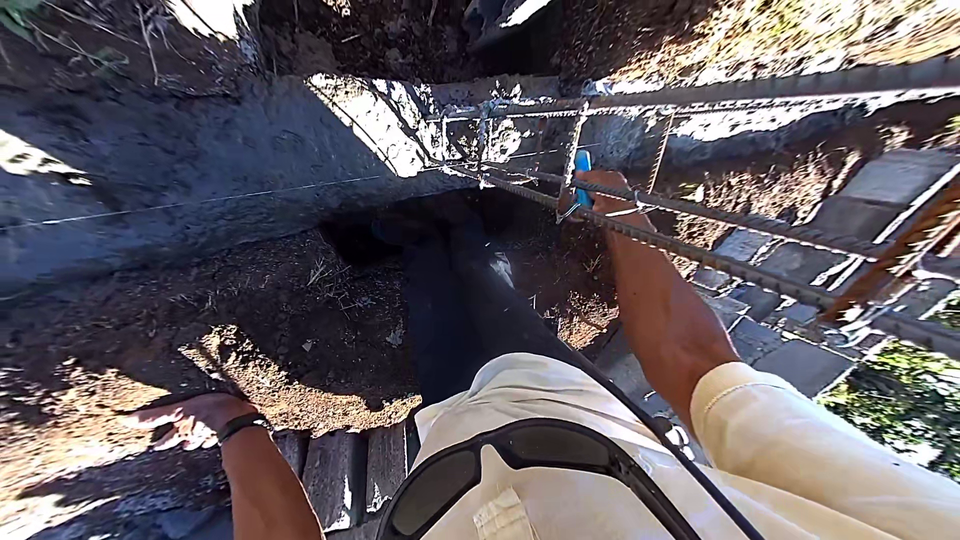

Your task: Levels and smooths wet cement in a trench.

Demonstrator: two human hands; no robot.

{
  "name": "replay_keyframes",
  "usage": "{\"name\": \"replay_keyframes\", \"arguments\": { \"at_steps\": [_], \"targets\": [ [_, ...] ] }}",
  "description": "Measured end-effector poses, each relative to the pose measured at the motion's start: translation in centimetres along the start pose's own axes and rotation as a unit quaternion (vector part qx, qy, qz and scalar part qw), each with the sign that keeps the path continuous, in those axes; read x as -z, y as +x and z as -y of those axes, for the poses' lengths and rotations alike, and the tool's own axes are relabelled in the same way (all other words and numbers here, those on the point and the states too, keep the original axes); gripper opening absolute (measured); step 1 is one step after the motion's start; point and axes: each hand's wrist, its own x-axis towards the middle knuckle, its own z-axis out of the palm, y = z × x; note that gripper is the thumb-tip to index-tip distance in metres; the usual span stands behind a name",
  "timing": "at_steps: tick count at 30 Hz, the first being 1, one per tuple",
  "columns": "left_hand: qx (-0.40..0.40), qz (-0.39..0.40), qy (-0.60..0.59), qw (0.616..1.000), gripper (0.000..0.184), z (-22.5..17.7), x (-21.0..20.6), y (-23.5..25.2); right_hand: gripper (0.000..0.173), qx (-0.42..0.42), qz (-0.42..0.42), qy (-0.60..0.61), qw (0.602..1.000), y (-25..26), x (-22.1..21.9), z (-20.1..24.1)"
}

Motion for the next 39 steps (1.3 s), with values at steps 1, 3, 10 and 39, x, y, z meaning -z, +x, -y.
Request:
{"name": "replay_keyframes", "arguments": {
  "at_steps": [1,3,10,39],
  "targets": [
    [0.004,0.009,0.002,1.0,0.077,-0.3,0.2,-0.3,0.026,0.01,0.017,-0.012,1.0,-0.2,0.4,-0.2],
    [0.005,0.022,0.01,1.0,0.078,-0.7,0.3,-0.7,0.027,0.03,0.047,-0.026,0.998,-0.3,1.2,-0.9],
    [-0.006,0.014,0.032,0.999,0.074,-0.2,0.2,-0.2,0.036,0.103,0.042,-0.089,0.99,-0.8,0.9,-3.5],
    [0.035,-0.022,0.078,0.996,0.082,1.0,-0.2,1.2,0.034,-0.03,0.226,-0.151,0.962,-13.5,6.1,-10.7]
  ]
}}
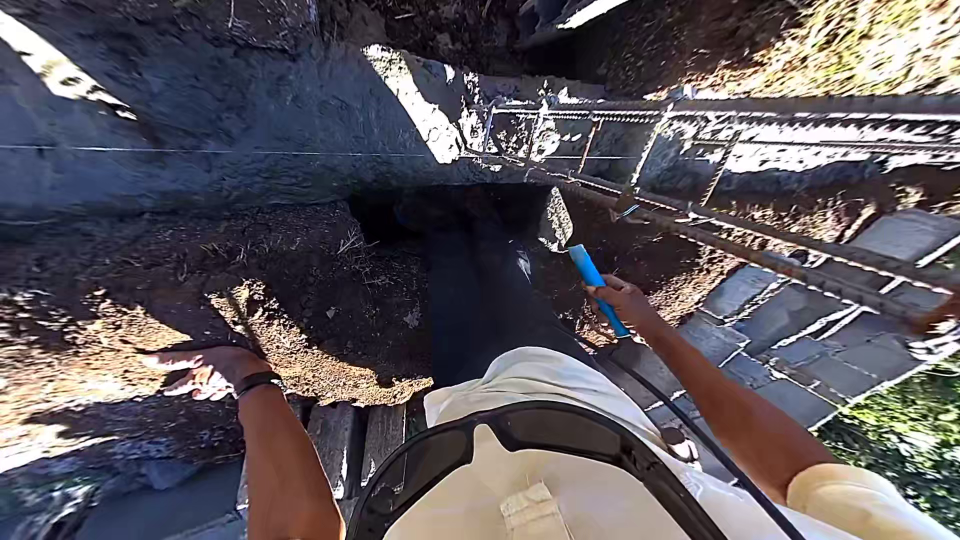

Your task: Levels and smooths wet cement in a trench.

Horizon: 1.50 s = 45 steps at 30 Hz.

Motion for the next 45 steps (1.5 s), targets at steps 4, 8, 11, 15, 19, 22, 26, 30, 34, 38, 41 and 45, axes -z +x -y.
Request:
{"name": "replay_keyframes", "arguments": {
  "at_steps": [4,8,11,15,19,22,26,30,34,38,41,45],
  "targets": [
    [-0.001,0.01,-0.001,1.0,0.083,0.0,0.0,0.0,0.032,0.012,0.023,-0.002,1.0,0.9,-0.9,1.0],
    [0.004,0.005,-0.012,1.0,0.085,0.1,-0.3,0.3,0.032,0.014,0.01,-0.01,1.0,1.0,0.4,1.6],
    [0.0,0.004,-0.015,1.0,0.083,0.4,-0.5,0.7,0.031,0.017,-0.026,-0.048,0.998,0.4,2.9,2.6],
    [-0.001,-0.001,0.015,1.0,0.086,0.3,-0.3,0.5,0.032,0.033,-0.106,-0.186,0.976,0.3,6.1,5.6],
    [-0.016,0.004,-0.015,1.0,0.087,1.2,-1.2,1.5,0.049,0.015,-0.203,-0.327,0.923,2.2,8.5,7.9],
    [-0.02,0.014,-0.014,1.0,0.08,0.5,-0.5,0.4,0.041,0.092,-0.212,-0.378,0.896,3.6,9.2,10.4],
    [-0.022,0.018,-0.006,1.0,0.08,0.1,0.0,-0.1,0.046,0.116,-0.211,-0.472,0.848,6.7,8.8,13.9],
    [-0.024,0.013,0.0,1.0,0.083,0.7,-0.5,0.6,0.044,0.115,-0.201,-0.525,0.819,8.3,6.9,16.4],
    [-0.018,0.006,0.019,1.0,0.086,0.8,-0.5,0.8,0.039,0.11,-0.211,-0.537,0.81,8.6,5.0,17.3],
    [-0.011,0.012,0.033,0.999,0.084,0.7,-0.4,0.7,0.052,0.096,-0.244,-0.519,0.813,9.4,4.0,16.3],
    [-0.01,0.019,0.043,0.999,0.084,1.0,-0.2,0.6,0.055,0.103,-0.241,-0.498,0.827,9.9,3.7,15.5],
    [-0.012,0.017,0.04,0.999,0.085,1.1,-0.5,0.8,0.054,0.119,-0.247,-0.48,0.833,11.8,3.9,14.0]
  ]
}}
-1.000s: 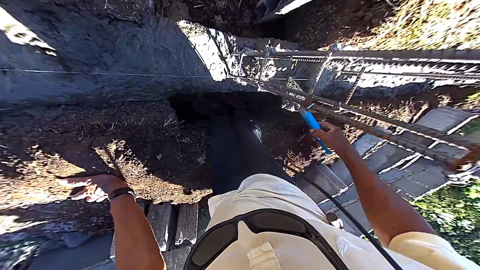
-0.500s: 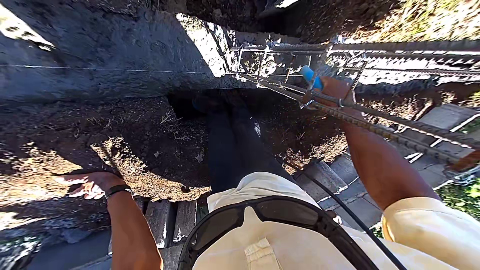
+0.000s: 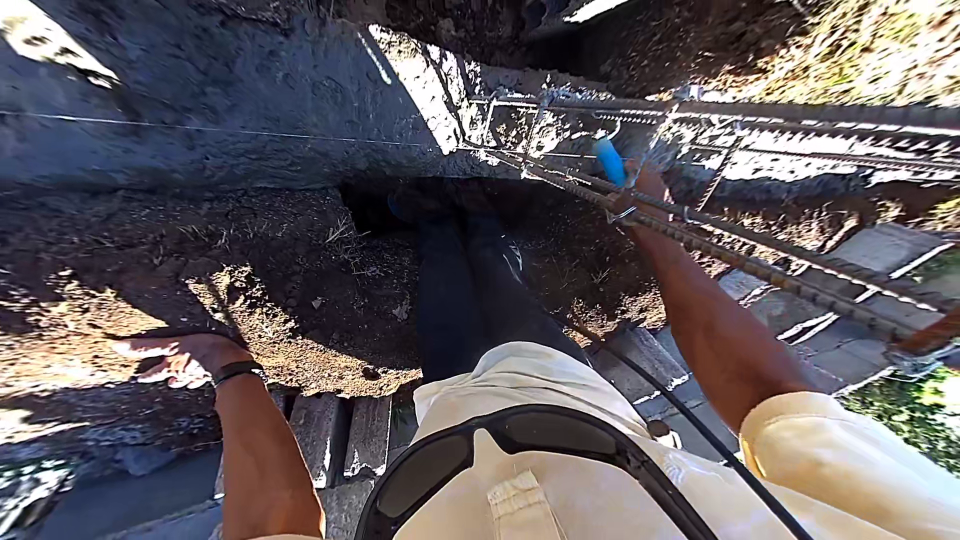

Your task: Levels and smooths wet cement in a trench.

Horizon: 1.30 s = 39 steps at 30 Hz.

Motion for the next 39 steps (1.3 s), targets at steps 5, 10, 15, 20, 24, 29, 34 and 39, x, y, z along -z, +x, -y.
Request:
{"name": "replay_keyframes", "arguments": {
  "at_steps": [5,10,15,20,24,29,34,39],
  "targets": [
    [0.003,0.007,-0.002,1.0,0.085,-0.2,0.2,-0.3,0.05,0.01,-0.028,0.0,1.0,-1.2,-1.6,-0.6],
    [0.007,-0.005,0.016,1.0,0.083,-0.6,0.3,-0.4,0.051,0.02,-0.052,0.016,0.998,-2.5,-2.5,-0.8],
    [0.014,-0.008,-0.009,1.0,0.082,-1.0,0.4,-0.6,0.051,0.007,-0.044,-0.017,0.999,-2.6,-2.0,-0.3],
    [0.023,-0.001,0.01,1.0,0.083,-1.3,0.6,-0.8,0.051,0.023,-0.047,-0.005,0.999,-3.7,-1.1,-0.5],
    [0.035,0.009,0.03,0.999,0.081,-2.2,1.6,-1.6,0.05,0.024,-0.047,0.017,0.998,-4.9,-0.5,-0.1],
    [0.042,-0.009,0.08,0.996,0.085,-1.7,1.5,-0.7,0.05,-0.058,0.046,0.114,0.991,-10.9,3.8,2.3],
    [0.071,0.007,0.052,0.996,0.088,-1.3,1.4,-0.6,0.047,-0.12,0.118,0.156,0.973,-15.3,5.3,0.8],
    [0.115,-0.008,0.059,0.992,0.093,-0.9,1.0,0.0,0.038,-0.066,0.188,0.097,0.975,-18.1,5.2,4.6]
  ]
}}
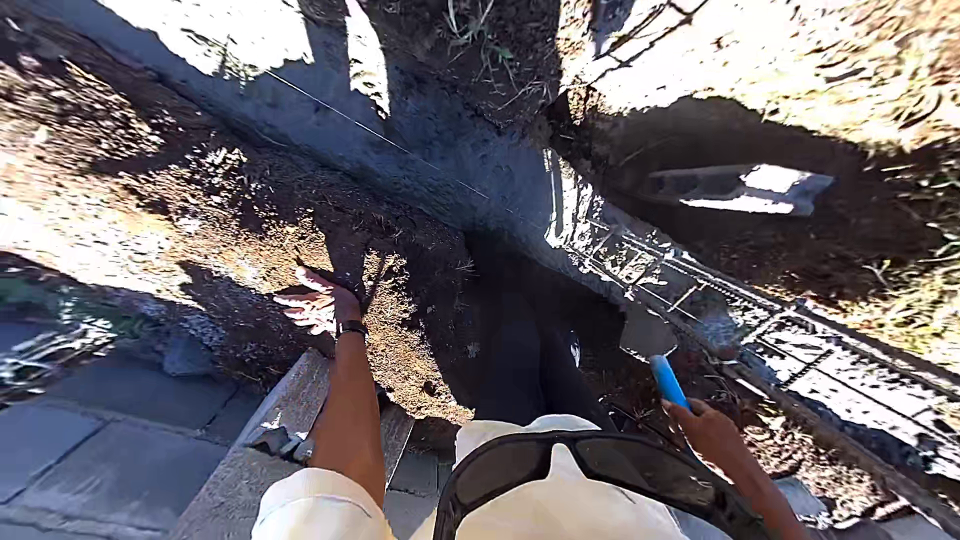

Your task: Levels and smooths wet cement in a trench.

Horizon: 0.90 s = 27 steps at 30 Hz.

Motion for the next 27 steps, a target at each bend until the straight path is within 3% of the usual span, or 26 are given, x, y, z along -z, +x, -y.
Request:
{"name": "replay_keyframes", "arguments": {
  "at_steps": [9,14,18,21,27],
  "targets": [
    [0.01,0.009,0.007,1.0,0.096,0.1,0.0,-0.2,0.035,0.044,0.121,0.116,0.985,-1.9,-3.1,9.0],
    [0.014,-0.009,0.002,1.0,0.101,0.6,-0.7,0.3,0.041,0.196,0.153,0.08,0.965,-3.2,-4.1,15.2],
    [0.019,-0.014,-0.008,1.0,0.102,0.5,-0.6,0.3,0.05,0.321,0.167,-0.001,0.932,-4.1,-6.7,24.6],
    [0.018,-0.021,0.006,1.0,0.102,0.8,-0.9,0.4,0.05,0.359,0.179,-0.089,0.912,-4.7,-10.0,34.0],
    [0.011,-0.012,-0.001,1.0,0.099,0.9,-1.2,0.5,0.048,0.407,0.173,-0.059,0.895,-2.1,-18.9,48.9]
  ]
}}
